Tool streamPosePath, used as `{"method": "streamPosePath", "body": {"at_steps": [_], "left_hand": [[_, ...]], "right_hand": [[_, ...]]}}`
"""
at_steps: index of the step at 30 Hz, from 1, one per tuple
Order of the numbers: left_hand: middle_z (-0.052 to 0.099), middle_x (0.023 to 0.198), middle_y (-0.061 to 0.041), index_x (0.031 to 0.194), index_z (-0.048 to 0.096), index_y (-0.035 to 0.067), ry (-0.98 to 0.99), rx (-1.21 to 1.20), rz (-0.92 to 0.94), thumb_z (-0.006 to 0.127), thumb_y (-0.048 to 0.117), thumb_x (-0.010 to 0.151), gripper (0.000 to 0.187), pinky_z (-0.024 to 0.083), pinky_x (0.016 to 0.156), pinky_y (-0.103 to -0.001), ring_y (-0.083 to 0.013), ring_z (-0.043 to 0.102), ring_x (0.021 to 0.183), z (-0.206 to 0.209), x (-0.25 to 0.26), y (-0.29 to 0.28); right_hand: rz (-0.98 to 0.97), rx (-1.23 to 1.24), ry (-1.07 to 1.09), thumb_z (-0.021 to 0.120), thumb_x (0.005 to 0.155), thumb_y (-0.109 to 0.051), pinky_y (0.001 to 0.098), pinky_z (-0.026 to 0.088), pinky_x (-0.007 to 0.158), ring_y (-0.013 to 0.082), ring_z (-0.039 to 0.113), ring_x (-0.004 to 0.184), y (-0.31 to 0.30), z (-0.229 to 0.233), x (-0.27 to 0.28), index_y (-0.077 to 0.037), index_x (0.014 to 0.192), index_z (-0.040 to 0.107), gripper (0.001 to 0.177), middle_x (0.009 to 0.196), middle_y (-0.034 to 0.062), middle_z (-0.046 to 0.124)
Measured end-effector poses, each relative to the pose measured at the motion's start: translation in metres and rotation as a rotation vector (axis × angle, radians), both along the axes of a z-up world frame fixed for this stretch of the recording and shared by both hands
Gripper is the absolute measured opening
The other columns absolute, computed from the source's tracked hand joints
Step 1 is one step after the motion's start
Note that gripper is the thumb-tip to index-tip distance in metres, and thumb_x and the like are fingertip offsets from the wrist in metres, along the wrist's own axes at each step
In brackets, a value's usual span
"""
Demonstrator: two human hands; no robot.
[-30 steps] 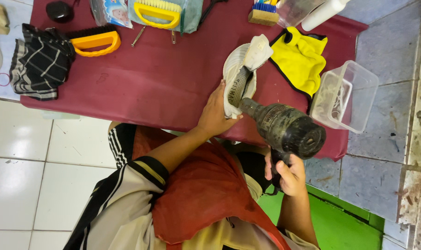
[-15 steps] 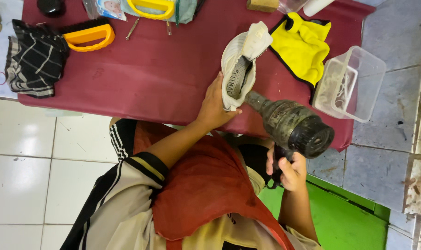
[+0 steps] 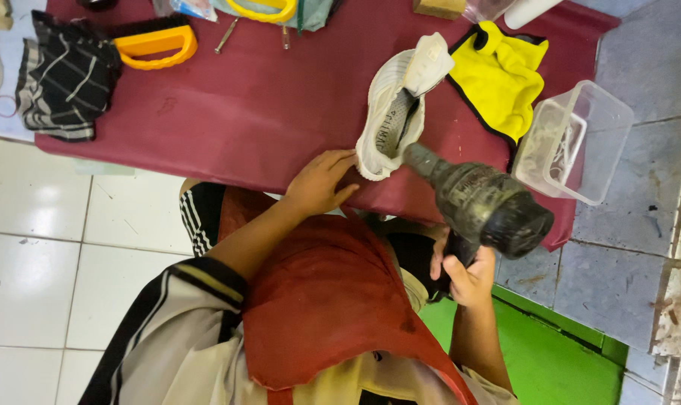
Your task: The person uses a heat gun to dry a white sneaker, then scrubs the interior with a yellow brush, and continues drying the shoe with the heat gun. The person handles the sneaker and brush throughout the process.
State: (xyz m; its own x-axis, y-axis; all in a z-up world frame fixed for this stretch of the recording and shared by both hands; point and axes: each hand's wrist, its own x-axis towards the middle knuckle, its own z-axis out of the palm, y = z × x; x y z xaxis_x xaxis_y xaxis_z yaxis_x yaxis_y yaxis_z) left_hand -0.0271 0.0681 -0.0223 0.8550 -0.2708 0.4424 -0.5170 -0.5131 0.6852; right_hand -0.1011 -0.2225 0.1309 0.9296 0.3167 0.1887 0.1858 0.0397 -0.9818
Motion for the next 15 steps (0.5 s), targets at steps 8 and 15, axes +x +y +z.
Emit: {"method": "streamPosePath", "body": {"at_steps": [8,15], "left_hand": [[0.063,0.113,-0.016,0.122,0.065,0.001,-0.275,0.11,0.121,0.074,0.03,0.091,0.043,0.052,0.081,-0.044,-0.0351,0.066,0.101,-0.002,-0.001,-0.009],[0.062,0.107,-0.014,0.122,0.064,0.004,-0.331,0.137,0.164,0.071,0.031,0.091,0.041,0.051,0.077,-0.043,-0.0327,0.064,0.096,-0.002,-0.003,-0.012]], "right_hand": [[-0.019,-0.092,-0.049,0.062,0.095,-0.023,0.025,0.042,0.04,0.0131,0.052,0.036,0.001,-0.016,-0.005,0.005,0.083,0.064,0.03,0.048,0.0065,0.056],[-0.081,-0.003,-0.09,0.058,0.1,-0.018,0.0309,0.047,0.041,0.02,0.059,0.036,-0.011,-0.038,-0.006,0.003,0.102,0.052,0.023,0.063,0.014,0.056]]}}
